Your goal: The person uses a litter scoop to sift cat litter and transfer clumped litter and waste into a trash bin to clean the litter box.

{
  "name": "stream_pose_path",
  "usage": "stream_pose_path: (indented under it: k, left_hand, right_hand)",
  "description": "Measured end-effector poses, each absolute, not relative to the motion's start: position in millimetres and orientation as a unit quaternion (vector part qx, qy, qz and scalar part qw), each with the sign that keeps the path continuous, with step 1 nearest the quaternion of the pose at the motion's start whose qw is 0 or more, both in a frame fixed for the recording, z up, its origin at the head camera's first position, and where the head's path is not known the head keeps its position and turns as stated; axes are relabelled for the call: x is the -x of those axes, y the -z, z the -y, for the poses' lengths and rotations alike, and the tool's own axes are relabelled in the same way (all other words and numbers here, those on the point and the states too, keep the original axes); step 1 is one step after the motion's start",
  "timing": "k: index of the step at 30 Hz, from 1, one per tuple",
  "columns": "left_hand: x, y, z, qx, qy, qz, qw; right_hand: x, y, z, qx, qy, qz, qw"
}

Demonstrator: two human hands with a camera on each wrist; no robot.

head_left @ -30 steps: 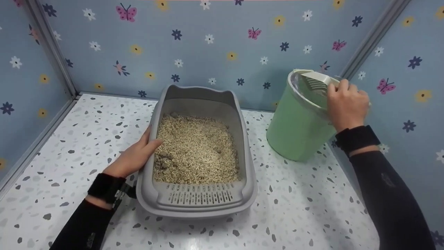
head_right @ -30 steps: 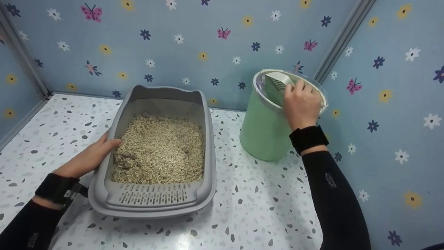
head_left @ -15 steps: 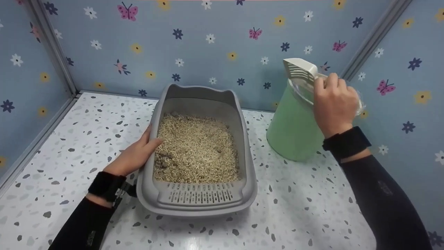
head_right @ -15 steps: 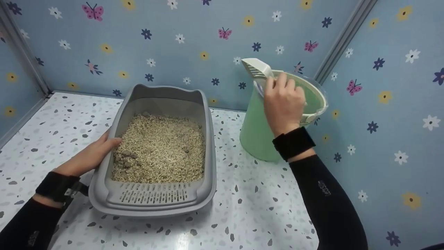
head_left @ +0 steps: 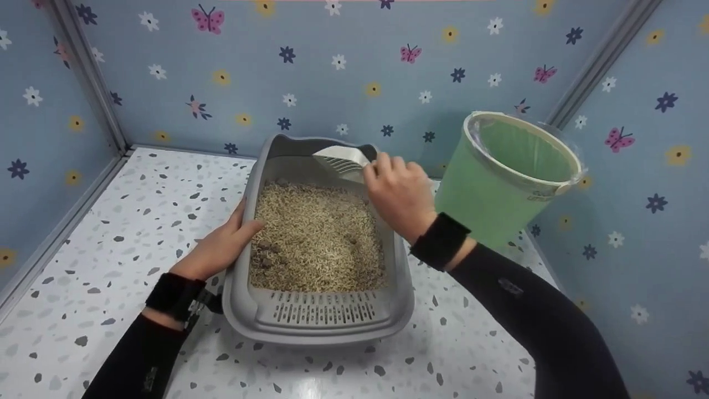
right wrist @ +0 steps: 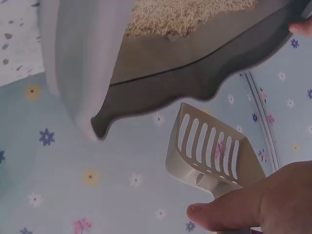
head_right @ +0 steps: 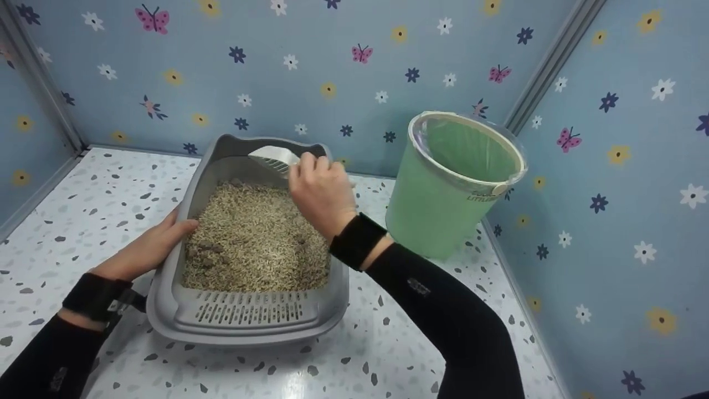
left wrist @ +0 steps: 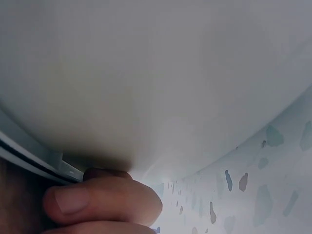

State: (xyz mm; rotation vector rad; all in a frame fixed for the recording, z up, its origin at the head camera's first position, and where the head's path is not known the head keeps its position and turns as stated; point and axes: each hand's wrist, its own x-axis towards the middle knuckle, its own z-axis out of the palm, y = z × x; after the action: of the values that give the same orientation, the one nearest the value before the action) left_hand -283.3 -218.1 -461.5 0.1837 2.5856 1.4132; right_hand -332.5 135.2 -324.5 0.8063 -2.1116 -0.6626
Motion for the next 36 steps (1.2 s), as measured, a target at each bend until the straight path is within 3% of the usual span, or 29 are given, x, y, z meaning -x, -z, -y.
stream_pose_path:
  k: [4, 11, 20, 26, 36]
  left_hand:
    - [284, 462, 219, -0.065, -0.485, -0.867, 0.094]
    - [283, 463, 220, -0.057, -0.485, -0.868, 0.094]
    - [282, 462, 218, -0.057, -0.484, -0.869, 0.085]
    - [281, 464, 216, -0.051, -0.491, -0.866, 0.083]
    - [282, 467, 221, -0.061, -0.492, -0.865, 0.081]
  right_hand:
    - [351, 348, -100, -0.318, 0.313, 0.830, 0.334]
    - [394, 383, -51, -0.310, 0.362, 0.815, 0.330]
    - [428, 397, -17, -0.302, 0.459, 0.810, 0.204]
    - [439, 410, 0, -0.305, 0.488, 0.800, 0.166]
    - [435, 409, 47, -0.364, 0.458, 0.794, 0.168]
